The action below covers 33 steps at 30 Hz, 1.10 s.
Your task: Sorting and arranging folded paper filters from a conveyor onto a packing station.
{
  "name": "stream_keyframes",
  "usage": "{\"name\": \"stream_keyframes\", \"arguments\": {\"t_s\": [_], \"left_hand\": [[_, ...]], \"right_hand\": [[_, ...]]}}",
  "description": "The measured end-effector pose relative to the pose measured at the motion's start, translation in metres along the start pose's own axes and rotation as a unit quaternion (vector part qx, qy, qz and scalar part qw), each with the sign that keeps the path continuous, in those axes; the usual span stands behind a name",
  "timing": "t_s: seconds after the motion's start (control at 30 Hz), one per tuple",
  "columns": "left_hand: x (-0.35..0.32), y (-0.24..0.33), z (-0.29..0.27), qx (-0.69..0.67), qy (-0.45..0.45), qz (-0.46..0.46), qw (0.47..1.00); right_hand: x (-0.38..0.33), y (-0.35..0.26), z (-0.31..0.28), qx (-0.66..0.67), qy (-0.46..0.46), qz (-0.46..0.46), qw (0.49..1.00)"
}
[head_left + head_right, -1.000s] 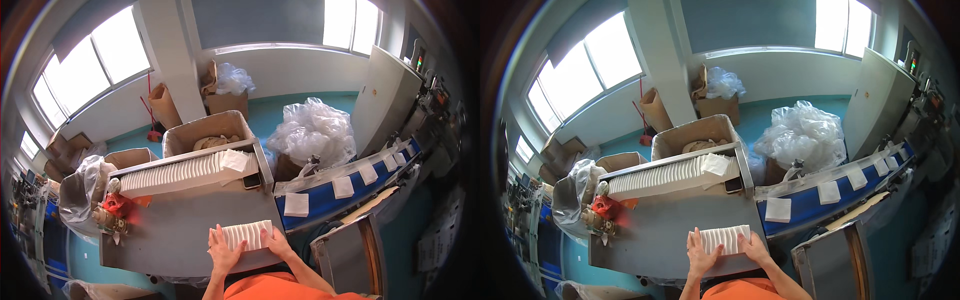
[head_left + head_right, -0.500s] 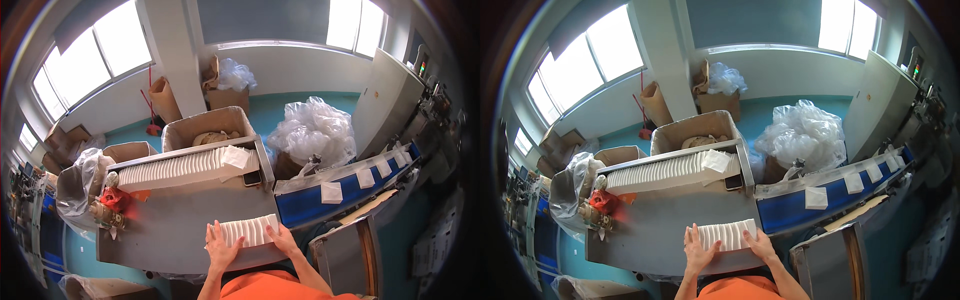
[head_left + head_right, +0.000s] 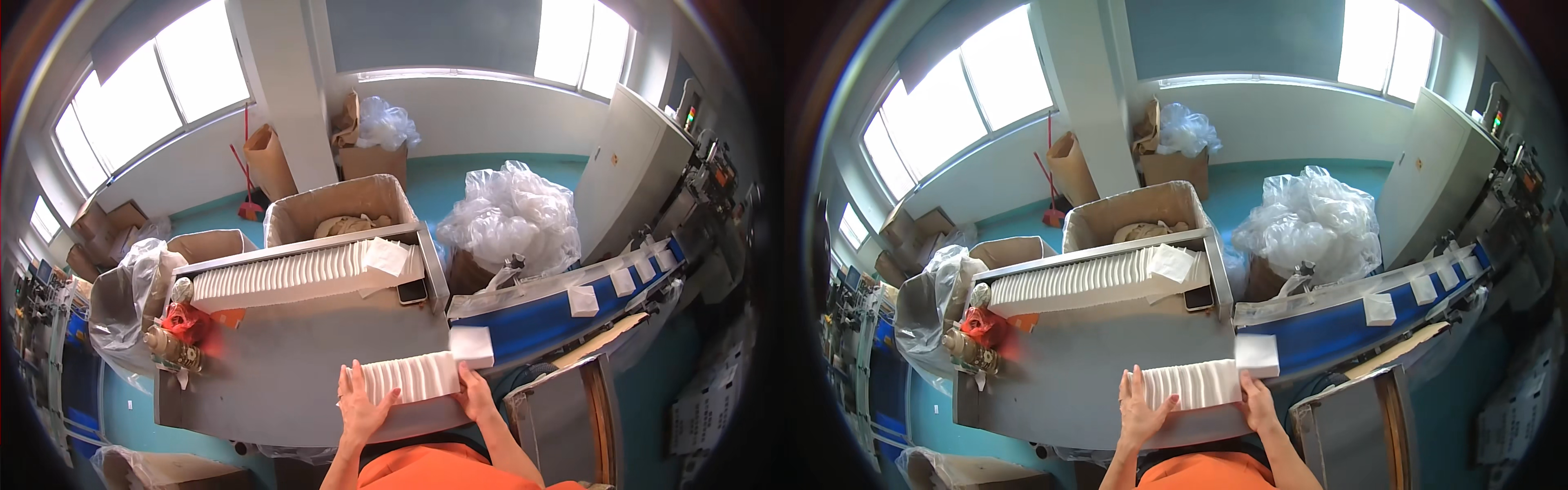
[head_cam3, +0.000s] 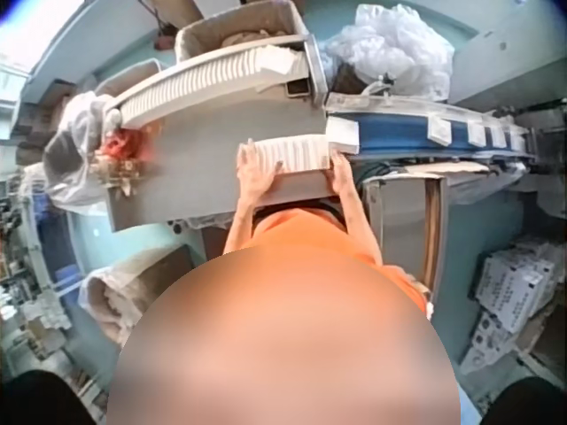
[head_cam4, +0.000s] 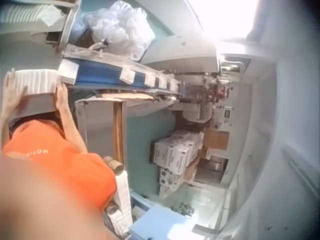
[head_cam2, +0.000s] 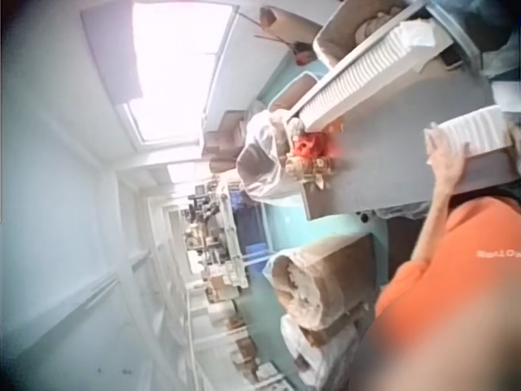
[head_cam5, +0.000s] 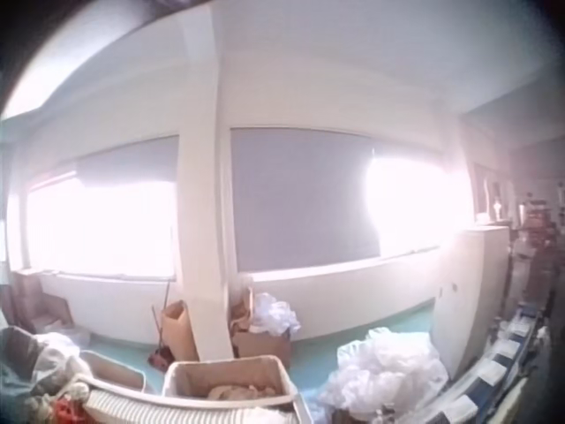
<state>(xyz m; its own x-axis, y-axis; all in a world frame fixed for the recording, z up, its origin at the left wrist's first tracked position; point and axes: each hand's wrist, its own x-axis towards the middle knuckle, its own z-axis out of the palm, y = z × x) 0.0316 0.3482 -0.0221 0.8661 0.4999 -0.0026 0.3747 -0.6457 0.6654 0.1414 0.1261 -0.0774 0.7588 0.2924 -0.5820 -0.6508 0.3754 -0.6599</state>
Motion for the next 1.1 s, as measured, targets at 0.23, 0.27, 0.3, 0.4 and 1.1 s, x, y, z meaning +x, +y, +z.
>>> {"name": "stream_keyframes", "arguments": {"t_s": [0.23,0.27,0.3,0.4,1.1], "left_hand": [[-0.007,0.017,0.012,0.013,0.016,0.005,1.000],[-0.006,0.017,0.010,0.013,0.016,0.006,1.000],[-0.004,0.016,0.007,0.014,0.014,0.004,1.000],[0.002,0.010,0.002,0.015,0.012,-0.006,1.000],[0.018,0.060,0.035,0.146,-0.017,0.052,0.988]], "right_hand": [[-0.001,0.015,0.026,-0.203,-0.034,-0.038,0.978],[0.000,0.013,0.025,-0.017,-0.056,0.072,0.996],[0.006,0.014,0.012,0.036,-0.097,0.111,0.988],[0.003,0.013,-0.011,-0.046,-0.069,0.153,0.985],[0.031,0.023,0.015,-0.025,0.054,-0.032,0.998]]}}
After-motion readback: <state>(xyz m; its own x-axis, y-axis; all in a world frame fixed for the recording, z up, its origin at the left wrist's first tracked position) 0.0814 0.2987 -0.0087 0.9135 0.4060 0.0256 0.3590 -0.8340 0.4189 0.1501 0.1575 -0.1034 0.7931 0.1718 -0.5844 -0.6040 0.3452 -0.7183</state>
